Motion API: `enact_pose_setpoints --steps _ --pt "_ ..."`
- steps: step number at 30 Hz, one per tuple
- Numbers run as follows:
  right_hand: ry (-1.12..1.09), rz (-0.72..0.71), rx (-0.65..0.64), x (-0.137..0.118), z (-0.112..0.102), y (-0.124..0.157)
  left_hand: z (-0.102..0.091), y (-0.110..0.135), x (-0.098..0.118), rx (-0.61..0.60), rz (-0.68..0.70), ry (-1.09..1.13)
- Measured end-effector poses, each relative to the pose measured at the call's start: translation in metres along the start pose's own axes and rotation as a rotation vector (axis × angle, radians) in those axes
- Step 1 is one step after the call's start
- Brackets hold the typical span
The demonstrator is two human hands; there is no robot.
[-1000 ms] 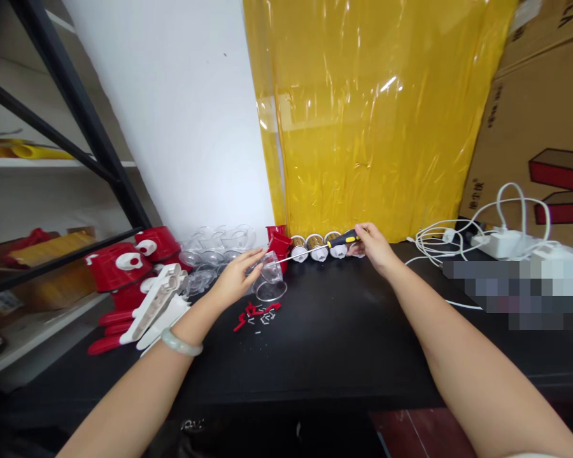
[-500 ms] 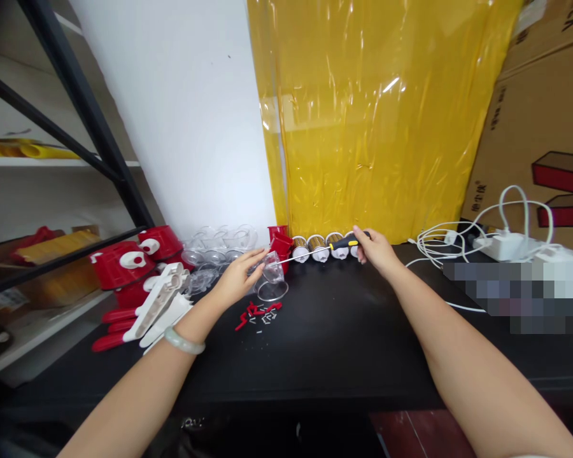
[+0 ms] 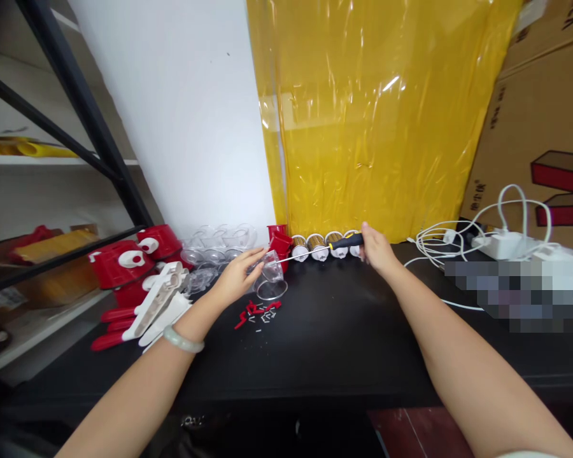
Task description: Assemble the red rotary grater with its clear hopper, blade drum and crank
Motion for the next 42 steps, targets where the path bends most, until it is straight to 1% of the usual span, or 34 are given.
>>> enact_pose_setpoints --steps 3,5,7,10,12,13,16,18,24,26,29,31,33,36,38,39,42 --pt "-0.213 0.110 -0.041 0.003 0.007 -0.002 0.000 0.000 0.000 -0.004 0.004 0.007" --pt "-0.292 0.135 -0.062 0.002 0.011 -0.002 0.000 -0.001 0.000 -0.001 -0.001 0.006" --pt "-0.283 0.106 -0.066 -0.001 0.012 -0.001 0.001 -0.001 0.000 -0.003 -0.002 0.002" --pt "-0.125 0.031 -0.016 -0.003 0.006 0.001 0.001 -0.002 0.000 -0.005 0.007 0.006" --pt "-0.039 0.012 0.002 -0.003 0.004 0.002 0.002 -0.002 -0.001 -0.001 0.011 0.006" --pt "-0.047 0.027 0.005 -0.002 0.004 0.001 0.002 -0.002 -0.001 0.001 0.012 0.005" --pt "-0.192 0.109 0.004 0.002 0.007 -0.001 0.002 -0.001 -0.002 0.006 0.011 0.005" --pt "-0.247 0.136 -0.006 0.003 0.009 -0.002 0.002 -0.001 -0.002 0.009 0.009 0.006" --pt "-0.173 0.015 -0.030 -0.005 0.005 0.001 0.001 -0.001 0.000 0.006 0.003 0.004" --pt "-0.236 0.052 -0.062 -0.007 0.005 0.003 0.001 -0.001 0.000 0.007 -0.001 0.005" --pt "-0.412 0.147 -0.153 -0.009 0.008 0.004 0.001 -0.001 -0.001 0.005 0.001 0.010" --pt "-0.448 0.175 -0.174 -0.009 0.008 0.004 0.002 0.000 -0.002 0.003 0.004 0.012" --pt "-0.385 0.182 -0.158 -0.007 0.007 0.003 0.003 0.000 -0.003 0.004 0.005 0.013" --pt "-0.158 0.150 -0.114 -0.002 0.004 0.001 0.003 0.000 -0.004 0.004 0.005 0.014" --pt "-0.079 0.165 -0.088 0.001 0.003 -0.001 0.003 0.000 -0.003 0.004 0.005 0.016" --pt "-0.099 0.192 -0.085 0.002 0.004 -0.001 0.003 0.000 -0.003 0.004 0.003 0.016" --pt "-0.278 0.253 -0.114 0.000 0.006 -0.001 0.003 0.001 -0.003 0.001 -0.003 0.019"
Point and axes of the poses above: each hand's wrist, its own y-axis away from the middle knuckle, its own z-axis out of the palm, x = y × z, the point moved 3 cm from there along -y, towards the middle knuckle, and after that the axes turned 13 degrees about x, right-handed, at the moved point
